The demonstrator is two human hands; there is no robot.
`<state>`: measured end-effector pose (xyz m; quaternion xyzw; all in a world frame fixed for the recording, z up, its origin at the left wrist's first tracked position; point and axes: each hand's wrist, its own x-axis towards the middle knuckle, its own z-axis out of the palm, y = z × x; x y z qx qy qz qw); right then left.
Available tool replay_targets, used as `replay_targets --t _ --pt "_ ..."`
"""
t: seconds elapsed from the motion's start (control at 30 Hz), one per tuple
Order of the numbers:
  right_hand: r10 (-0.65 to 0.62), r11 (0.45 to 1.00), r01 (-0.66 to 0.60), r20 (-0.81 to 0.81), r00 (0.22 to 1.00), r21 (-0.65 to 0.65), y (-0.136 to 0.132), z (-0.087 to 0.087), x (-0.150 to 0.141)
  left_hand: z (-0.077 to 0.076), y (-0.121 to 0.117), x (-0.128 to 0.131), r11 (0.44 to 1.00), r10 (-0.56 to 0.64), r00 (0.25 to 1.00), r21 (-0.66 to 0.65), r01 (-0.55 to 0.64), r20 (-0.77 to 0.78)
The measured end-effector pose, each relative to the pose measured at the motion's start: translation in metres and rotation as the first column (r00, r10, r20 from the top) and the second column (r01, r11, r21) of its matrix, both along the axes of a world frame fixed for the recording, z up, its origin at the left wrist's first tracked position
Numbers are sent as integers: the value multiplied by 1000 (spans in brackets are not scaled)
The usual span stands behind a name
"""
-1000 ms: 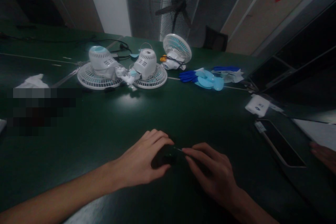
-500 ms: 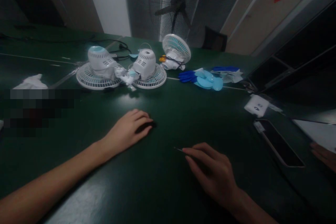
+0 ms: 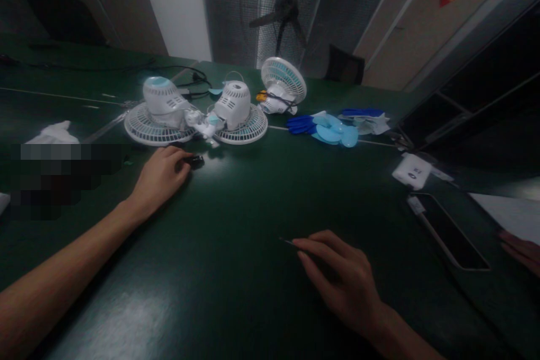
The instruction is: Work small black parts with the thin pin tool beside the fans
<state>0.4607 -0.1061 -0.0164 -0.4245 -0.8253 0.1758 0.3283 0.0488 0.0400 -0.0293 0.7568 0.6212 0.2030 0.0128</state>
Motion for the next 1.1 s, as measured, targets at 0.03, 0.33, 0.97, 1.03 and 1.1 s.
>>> replay_targets --t 0.03,0.33,0.97,1.03,1.1 --pt "1 1000 -1 1 1000 -4 0 0 0 -2 1 -1 1000 8 1000 9 -8 16" --pt "16 1000 -16 -4 1000 -25 -1 1 1 5 -4 2 997 65 971 27 -73 228" --pt "0 1000 0 -4 1000 16 -1 4 -2 7 -5 6 999 2 965 37 -12 264" --pt "3 1000 -3 -4 1000 12 -1 3 -2 7 -4 6 999 11 962 33 -21 272" --pt "5 1000 -5 1 1000 -1 -1 2 -1 7 -4 6 1000 9 959 25 -17 282"
